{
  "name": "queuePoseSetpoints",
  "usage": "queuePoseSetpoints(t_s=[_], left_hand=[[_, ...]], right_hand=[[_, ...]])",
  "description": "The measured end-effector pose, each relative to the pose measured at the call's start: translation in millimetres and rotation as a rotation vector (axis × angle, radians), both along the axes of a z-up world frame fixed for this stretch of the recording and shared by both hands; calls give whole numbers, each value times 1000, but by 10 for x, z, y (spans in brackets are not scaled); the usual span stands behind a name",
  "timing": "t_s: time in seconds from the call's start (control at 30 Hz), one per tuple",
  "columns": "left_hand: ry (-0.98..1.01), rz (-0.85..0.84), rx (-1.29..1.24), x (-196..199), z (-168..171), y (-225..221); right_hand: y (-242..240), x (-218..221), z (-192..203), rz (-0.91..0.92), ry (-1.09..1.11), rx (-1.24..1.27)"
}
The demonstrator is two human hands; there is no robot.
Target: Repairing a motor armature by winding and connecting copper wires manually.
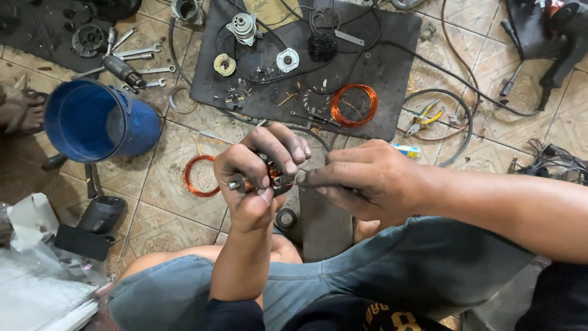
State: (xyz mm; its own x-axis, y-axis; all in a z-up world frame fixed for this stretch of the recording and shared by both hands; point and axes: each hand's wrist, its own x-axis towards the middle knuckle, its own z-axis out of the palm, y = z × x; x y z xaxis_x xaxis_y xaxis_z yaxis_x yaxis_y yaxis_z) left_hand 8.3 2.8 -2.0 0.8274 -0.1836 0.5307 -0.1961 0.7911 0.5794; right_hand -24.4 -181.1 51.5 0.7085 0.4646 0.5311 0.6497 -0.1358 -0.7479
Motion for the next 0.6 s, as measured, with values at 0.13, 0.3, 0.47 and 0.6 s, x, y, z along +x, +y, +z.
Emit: queuePoseSetpoints(t_s=[0.13, 0.3, 0.47, 0.6], left_hand=[[16, -36, -39, 0, 6, -12], [26, -107, -92, 10, -52, 16], [52, -136, -50, 43, -40, 78], [147, -190, 3, 19, 89, 207]], right_hand=[[-1, 23, -34, 12, 22, 11], [3, 32, 17, 51, 43, 23], [11, 1, -8, 58, 174, 3], [-236, 274, -160, 104, 256, -224]])
